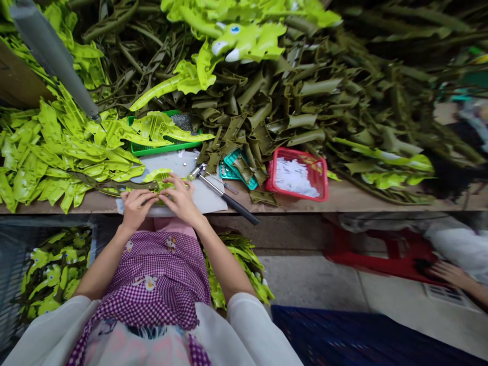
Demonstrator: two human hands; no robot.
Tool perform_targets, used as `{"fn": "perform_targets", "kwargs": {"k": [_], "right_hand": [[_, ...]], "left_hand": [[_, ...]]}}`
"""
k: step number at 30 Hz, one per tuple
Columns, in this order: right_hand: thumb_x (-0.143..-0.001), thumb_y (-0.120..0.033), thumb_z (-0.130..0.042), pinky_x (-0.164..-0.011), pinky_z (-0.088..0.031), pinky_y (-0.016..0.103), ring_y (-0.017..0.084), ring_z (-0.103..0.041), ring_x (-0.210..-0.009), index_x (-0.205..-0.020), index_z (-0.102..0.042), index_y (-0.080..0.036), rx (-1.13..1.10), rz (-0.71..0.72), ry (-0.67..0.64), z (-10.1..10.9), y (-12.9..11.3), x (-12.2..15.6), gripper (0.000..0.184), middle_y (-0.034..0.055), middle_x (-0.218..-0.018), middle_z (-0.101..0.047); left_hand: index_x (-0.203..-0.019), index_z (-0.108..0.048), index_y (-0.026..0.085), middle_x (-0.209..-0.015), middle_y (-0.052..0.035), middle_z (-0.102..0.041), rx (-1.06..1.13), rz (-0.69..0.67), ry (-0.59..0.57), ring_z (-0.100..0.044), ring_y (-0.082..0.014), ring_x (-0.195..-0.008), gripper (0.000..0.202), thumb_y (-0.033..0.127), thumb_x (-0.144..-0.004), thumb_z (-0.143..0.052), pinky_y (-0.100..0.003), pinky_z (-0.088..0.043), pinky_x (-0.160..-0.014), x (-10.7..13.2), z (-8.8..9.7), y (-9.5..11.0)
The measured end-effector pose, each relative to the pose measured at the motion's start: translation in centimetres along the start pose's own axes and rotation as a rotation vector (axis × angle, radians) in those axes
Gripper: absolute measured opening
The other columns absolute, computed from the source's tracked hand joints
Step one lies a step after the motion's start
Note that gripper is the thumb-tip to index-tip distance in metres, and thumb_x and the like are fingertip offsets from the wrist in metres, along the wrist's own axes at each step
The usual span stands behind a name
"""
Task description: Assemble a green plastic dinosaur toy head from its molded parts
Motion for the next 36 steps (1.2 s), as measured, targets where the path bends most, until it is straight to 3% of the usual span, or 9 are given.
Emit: {"fn": "perform_targets", "kwargs": {"k": [4, 10, 14, 23, 36], "right_hand": [[-0.089, -0.038, -0.053, -0.101, -0.027, 0.053, 0.029, -0.042, -0.130, -0.084, -0.069, -0.024, 0.010, -0.067, 0.100, -0.7, 0.3, 0.1, 0.022, 0.0065, -0.125, -0.056], [-0.087, -0.034, -0.056, -0.097, -0.029, 0.050, 0.030, -0.045, -0.126, -0.080, -0.068, -0.022, 0.053, -0.119, 0.161, -1.9, 0.5, 0.2, 0.018, 0.0081, -0.122, -0.056], [-0.086, -0.033, -0.056, -0.096, -0.029, 0.049, 0.029, -0.047, -0.124, -0.079, -0.068, -0.022, 0.032, -0.150, 0.189, -2.1, 0.5, 0.1, 0.018, 0.0086, -0.121, -0.057], [-0.084, -0.031, -0.058, -0.097, -0.027, 0.049, 0.028, -0.047, -0.123, -0.077, -0.066, -0.022, 0.103, -0.074, 0.141, -2.1, 0.0, -0.2, 0.014, 0.0066, -0.122, -0.057], [-0.082, -0.031, -0.057, -0.098, -0.024, 0.051, 0.028, -0.051, -0.117, -0.071, -0.064, -0.021, 0.119, -0.127, 0.152, -2.0, -0.5, -0.6, 0.018, 0.0077, -0.112, -0.059]], "left_hand": [[-0.087, -0.074, 0.029, -0.098, -0.0016, -0.071, -0.025, 0.090, 0.045, -0.059, -0.0178, -0.085, 0.013, 0.037, -0.083, -0.065, -0.039, -0.033, -0.083, 0.1, -0.6, 0.0], [-0.102, -0.072, 0.029, -0.114, -0.0054, -0.065, -0.044, 0.083, 0.104, -0.056, -0.0202, -0.091, 0.025, 0.039, -0.080, -0.067, -0.039, -0.037, -0.084, 0.6, 0.0, -0.6], [-0.098, -0.073, 0.029, -0.114, -0.0058, -0.064, -0.073, 0.089, 0.157, -0.056, -0.0216, -0.100, 0.018, 0.035, -0.084, -0.064, -0.040, -0.038, -0.088, 1.6, 0.5, -0.8], [-0.102, -0.072, 0.030, -0.119, -0.0076, -0.062, -0.119, 0.078, 0.102, -0.054, -0.0247, -0.107, 0.021, 0.026, -0.088, -0.057, -0.044, -0.032, -0.092, 2.3, -0.2, -0.4], [-0.109, -0.069, 0.032, -0.124, -0.0079, -0.061, -0.207, -0.002, 0.014, -0.053, -0.0275, -0.110, 0.030, 0.019, -0.089, -0.051, -0.052, -0.028, -0.095, 2.4, -0.3, -0.1]]}}
Point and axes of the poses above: each hand's wrist, its own x-axis away from the middle knuckle, its own z-axis out of the back of the hand, y = z × x, the point moved 3 cm from there along -x, towards the middle knuckle
